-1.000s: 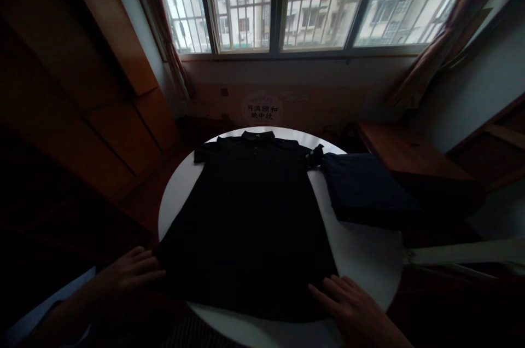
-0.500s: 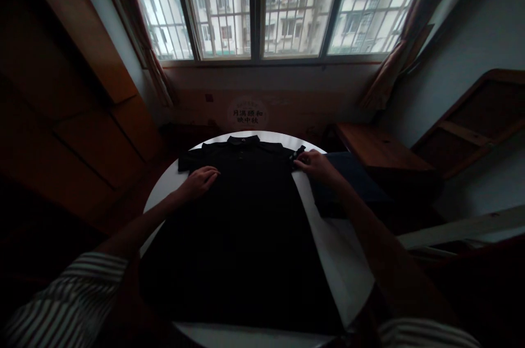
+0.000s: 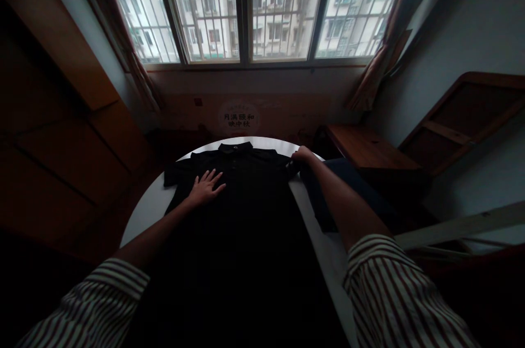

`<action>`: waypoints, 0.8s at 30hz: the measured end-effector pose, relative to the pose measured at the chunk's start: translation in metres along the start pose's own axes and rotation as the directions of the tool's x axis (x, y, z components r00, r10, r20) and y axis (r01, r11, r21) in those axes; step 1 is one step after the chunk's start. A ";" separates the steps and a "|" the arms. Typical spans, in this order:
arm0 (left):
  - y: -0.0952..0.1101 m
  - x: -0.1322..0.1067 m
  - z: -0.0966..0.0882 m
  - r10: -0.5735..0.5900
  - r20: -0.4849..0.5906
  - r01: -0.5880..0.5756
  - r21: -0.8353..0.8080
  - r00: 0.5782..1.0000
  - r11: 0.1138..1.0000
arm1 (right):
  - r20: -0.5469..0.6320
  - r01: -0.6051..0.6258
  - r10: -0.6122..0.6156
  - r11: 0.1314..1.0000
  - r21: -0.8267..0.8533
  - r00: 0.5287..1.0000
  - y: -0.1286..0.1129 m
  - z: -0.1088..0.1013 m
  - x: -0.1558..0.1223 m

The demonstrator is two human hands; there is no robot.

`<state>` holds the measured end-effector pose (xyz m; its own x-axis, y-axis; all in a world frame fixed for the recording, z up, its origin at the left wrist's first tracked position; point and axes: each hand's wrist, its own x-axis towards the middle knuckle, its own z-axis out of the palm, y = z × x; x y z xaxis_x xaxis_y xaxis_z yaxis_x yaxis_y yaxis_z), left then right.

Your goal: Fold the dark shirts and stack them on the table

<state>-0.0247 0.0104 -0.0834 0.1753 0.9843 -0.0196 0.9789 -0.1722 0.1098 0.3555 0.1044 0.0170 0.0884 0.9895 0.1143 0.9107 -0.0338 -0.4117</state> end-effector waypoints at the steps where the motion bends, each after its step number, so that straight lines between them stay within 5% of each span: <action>1: 0.001 0.000 0.000 0.000 -0.001 0.000 0.000 1.000 1.000 | 0.020 -0.011 0.011 1.000 -0.019 1.000 -0.005 -0.001 0.001; 6: 0.001 0.000 0.001 -0.006 -0.020 0.006 -0.006 1.000 1.000 | 0.034 0.150 -0.148 0.986 -0.071 0.988 -0.045 0.003 -0.019; 11: 0.001 0.000 0.004 0.001 -0.025 -0.001 -0.011 1.000 1.000 | 0.076 0.372 -0.368 0.928 -0.038 0.927 -0.066 0.022 -0.043; 16: 0.001 0.001 0.002 -0.003 -0.020 0.003 -0.008 1.000 1.000 | 0.018 0.128 -0.127 0.988 -0.088 0.992 -0.043 0.037 -0.022; 24: 0.001 -0.001 0.002 -0.002 -0.028 0.002 -0.001 1.000 1.000 | 0.120 -0.057 0.061 0.998 -0.036 0.991 -0.029 0.070 0.007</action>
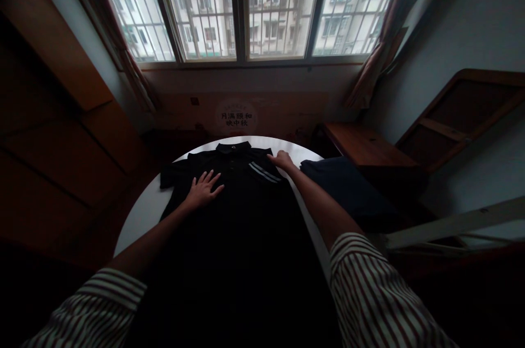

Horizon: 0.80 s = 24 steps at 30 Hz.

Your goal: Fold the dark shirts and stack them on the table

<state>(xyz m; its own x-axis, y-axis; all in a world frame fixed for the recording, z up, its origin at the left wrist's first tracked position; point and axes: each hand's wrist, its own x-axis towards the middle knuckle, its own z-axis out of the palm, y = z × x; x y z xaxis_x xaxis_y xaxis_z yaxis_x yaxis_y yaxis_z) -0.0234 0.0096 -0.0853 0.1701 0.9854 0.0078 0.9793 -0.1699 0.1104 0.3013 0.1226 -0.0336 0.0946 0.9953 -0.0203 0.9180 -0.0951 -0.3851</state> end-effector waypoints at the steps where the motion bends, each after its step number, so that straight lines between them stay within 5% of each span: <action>1: 0.000 0.000 0.000 0.000 0.003 0.000 0.003 1.000 1.000 | 0.008 -0.007 0.007 1.000 0.010 1.000 -0.003 0.003 0.003; 13: 0.003 0.015 -0.009 0.041 0.099 -0.042 0.006 0.994 0.999 | -0.096 -0.081 0.081 0.997 0.003 0.992 0.006 0.013 0.025; 16: 0.008 0.037 -0.016 0.078 0.030 -0.078 0.000 0.997 0.997 | -0.148 -0.049 0.044 0.998 -0.035 0.988 0.003 0.013 0.022; 20: 0.011 0.087 -0.032 0.019 -0.109 -0.021 -0.015 0.994 1.000 | -0.143 0.158 -0.170 0.983 -0.091 0.975 -0.017 0.016 0.024; 24: -0.003 0.132 -0.036 -0.042 -0.011 0.042 -0.016 0.999 0.999 | 0.011 0.268 -0.269 0.956 -0.119 0.963 -0.027 0.029 0.032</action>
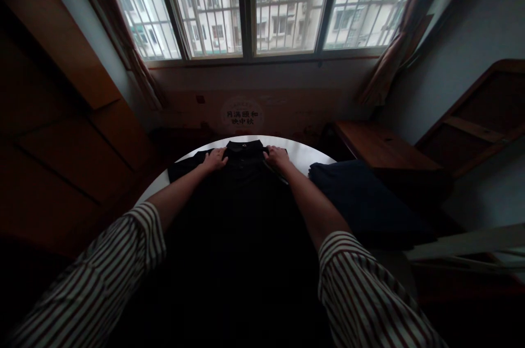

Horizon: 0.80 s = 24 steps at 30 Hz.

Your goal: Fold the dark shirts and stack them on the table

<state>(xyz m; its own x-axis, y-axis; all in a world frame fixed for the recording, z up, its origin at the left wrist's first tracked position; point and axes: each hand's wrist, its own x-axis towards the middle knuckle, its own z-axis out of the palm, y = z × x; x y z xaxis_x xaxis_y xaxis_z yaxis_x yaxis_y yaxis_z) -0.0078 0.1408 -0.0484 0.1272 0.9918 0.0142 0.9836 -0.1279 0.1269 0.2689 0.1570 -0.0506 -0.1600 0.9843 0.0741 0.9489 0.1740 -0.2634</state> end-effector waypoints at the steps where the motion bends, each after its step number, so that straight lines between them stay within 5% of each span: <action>1: -0.005 0.008 0.002 -0.015 0.035 0.015 -0.001 0.999 1.000 | 0.028 -0.003 0.003 1.000 -0.009 1.000 0.001 0.004 0.001; 6: -0.023 0.032 0.016 -0.055 0.168 0.058 -0.014 0.984 0.998 | 0.099 -0.072 0.075 0.997 -0.032 0.992 0.008 0.019 0.003; 10: -0.025 0.035 0.018 -0.133 0.045 0.136 -0.075 0.990 0.988 | 0.141 -0.122 0.129 0.991 -0.053 0.982 0.008 0.018 0.005; 14: -0.041 0.011 0.011 -0.293 -0.148 0.284 -0.081 0.945 0.955 | 0.016 -0.061 0.062 0.996 -0.070 0.998 0.002 0.012 -0.001; 18: -0.084 -0.027 -0.003 -0.501 -0.271 0.498 -0.085 0.822 0.863 | -0.078 0.069 -0.076 0.993 -0.091 0.994 -0.023 0.007 -0.022; 20: -0.107 -0.043 -0.010 -0.582 -0.263 0.581 -0.092 0.769 0.809 | -0.041 0.150 -0.154 0.985 -0.088 0.987 -0.043 0.007 -0.039; 24: -0.139 -0.060 -0.019 -0.641 -0.092 0.623 -0.167 0.762 0.764 | 0.061 0.332 -0.329 0.941 -0.059 0.942 -0.091 0.016 -0.092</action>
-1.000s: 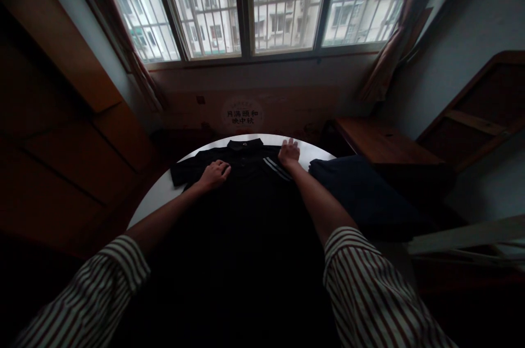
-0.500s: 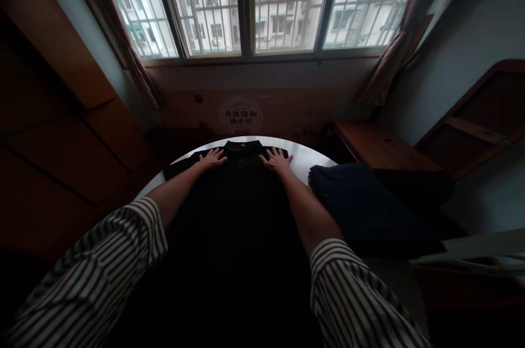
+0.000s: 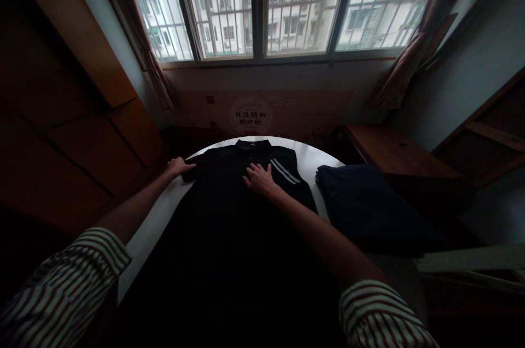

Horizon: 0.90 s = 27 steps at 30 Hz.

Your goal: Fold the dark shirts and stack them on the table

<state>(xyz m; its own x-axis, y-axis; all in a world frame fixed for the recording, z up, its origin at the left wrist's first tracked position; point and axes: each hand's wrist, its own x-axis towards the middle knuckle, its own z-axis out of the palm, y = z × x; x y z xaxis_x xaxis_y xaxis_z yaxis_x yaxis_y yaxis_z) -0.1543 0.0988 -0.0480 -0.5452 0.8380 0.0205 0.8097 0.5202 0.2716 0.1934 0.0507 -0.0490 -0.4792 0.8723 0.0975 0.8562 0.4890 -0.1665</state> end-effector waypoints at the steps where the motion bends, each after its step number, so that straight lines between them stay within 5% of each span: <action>1: -0.004 0.001 -0.002 -0.013 0.017 0.013 -0.023 1.000 1.000 | 0.021 0.053 -0.053 0.998 0.017 0.998 -0.016 0.003 -0.013; 6: -0.006 0.002 -0.004 -0.050 0.010 0.051 -0.084 0.999 0.995 | 0.138 0.284 -0.318 0.933 0.221 0.938 -0.086 0.008 -0.103; 11: -0.004 -0.002 -0.003 -0.035 -0.002 0.034 -0.131 0.999 0.991 | 0.196 0.450 -0.565 0.785 0.427 0.801 -0.126 -0.003 -0.190; 17: 0.025 -0.012 -0.021 0.160 -0.154 -0.181 -0.130 0.975 0.975 | 0.183 0.481 -0.652 0.693 0.537 0.736 -0.134 -0.011 -0.215; 21: 0.063 -0.040 -0.021 0.477 -0.218 -0.495 -0.033 0.851 0.868 | 0.181 0.481 -0.653 0.691 0.540 0.736 -0.134 -0.011 -0.212; 27: 0.087 -0.097 0.024 0.765 0.059 -0.767 0.007 0.641 0.642 | 0.166 0.505 -0.651 0.703 0.501 0.741 -0.136 -0.011 -0.212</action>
<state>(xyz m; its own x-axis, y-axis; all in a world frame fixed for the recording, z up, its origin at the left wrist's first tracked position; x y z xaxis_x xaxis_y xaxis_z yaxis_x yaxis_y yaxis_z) -0.0259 0.0663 -0.0493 0.2831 0.9449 0.1645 0.9392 -0.3079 0.1520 0.1810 -0.2011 -0.0361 -0.9442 0.3289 0.0175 0.2633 0.7857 -0.5598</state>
